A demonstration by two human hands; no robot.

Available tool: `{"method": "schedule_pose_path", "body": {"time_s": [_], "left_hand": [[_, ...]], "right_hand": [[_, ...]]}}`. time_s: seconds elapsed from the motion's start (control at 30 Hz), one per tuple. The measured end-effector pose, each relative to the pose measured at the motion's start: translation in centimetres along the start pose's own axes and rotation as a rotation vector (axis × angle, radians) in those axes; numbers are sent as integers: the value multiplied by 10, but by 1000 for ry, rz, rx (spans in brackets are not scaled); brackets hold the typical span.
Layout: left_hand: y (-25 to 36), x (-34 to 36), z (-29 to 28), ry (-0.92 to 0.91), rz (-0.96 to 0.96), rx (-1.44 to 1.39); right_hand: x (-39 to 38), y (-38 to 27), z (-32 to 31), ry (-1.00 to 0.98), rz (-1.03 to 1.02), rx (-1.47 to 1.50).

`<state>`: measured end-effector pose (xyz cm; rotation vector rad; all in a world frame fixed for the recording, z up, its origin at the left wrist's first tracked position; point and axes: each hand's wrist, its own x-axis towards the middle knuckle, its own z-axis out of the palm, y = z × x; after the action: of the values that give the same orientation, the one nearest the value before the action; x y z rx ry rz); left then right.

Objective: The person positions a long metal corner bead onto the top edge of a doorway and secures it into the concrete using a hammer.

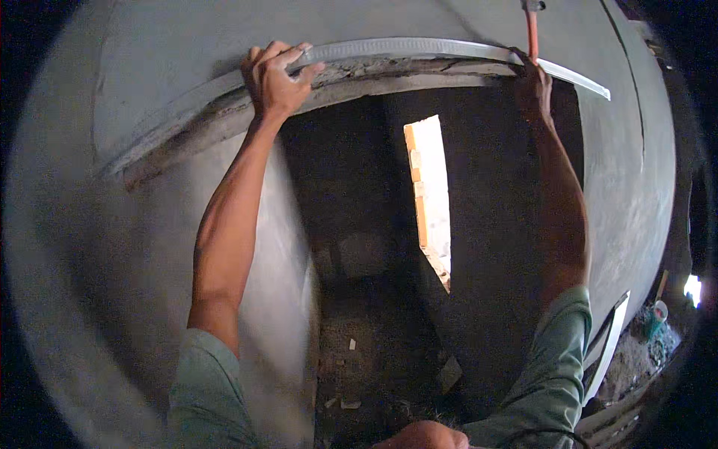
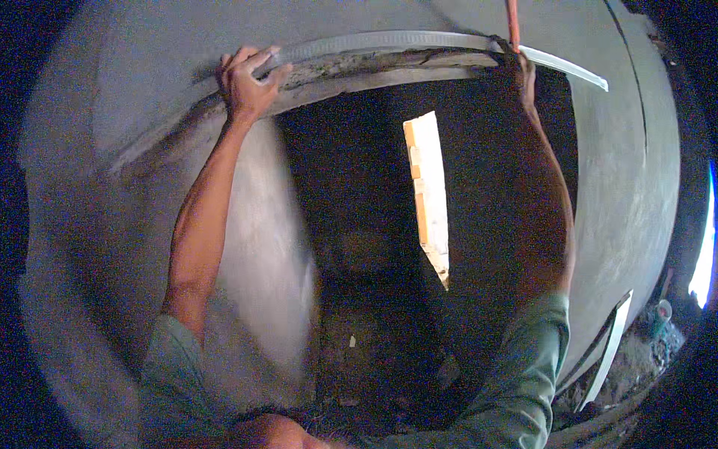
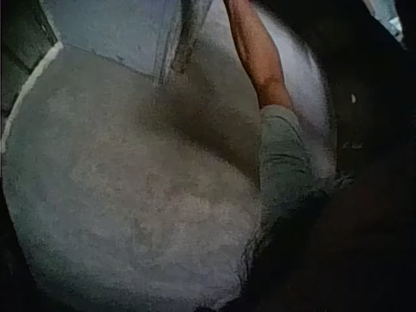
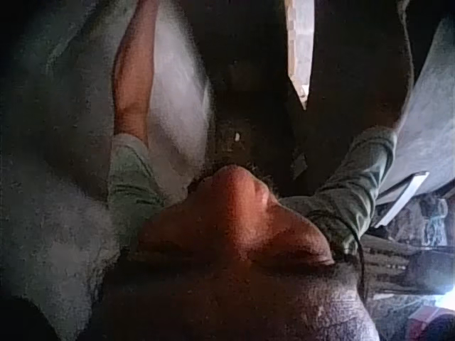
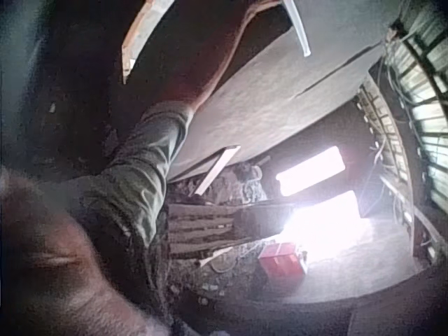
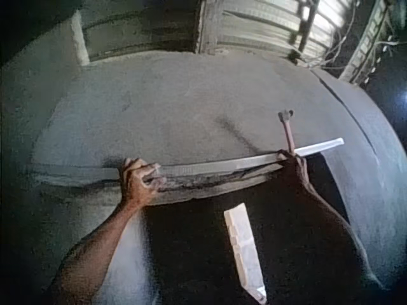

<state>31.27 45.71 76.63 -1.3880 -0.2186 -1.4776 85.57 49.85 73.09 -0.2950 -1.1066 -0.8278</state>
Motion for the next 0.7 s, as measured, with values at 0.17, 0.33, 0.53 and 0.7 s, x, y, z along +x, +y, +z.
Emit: {"method": "schedule_pose_path", "body": {"time_s": [0.17,0.33,0.53,0.7], "left_hand": [[-14,-5,-21,4,-31,53],[-1,0,-11,72,22,-30],[-2,-2,-12,57,13,-14],[12,2,2,96,4,-71]], "right_hand": [[1,-122,30,-208,134,-364],[7,-121,5,-166,42,-362],[11,-84,6,-207,183,-389],[19,-13,-25,-163,-61,-413]]}}
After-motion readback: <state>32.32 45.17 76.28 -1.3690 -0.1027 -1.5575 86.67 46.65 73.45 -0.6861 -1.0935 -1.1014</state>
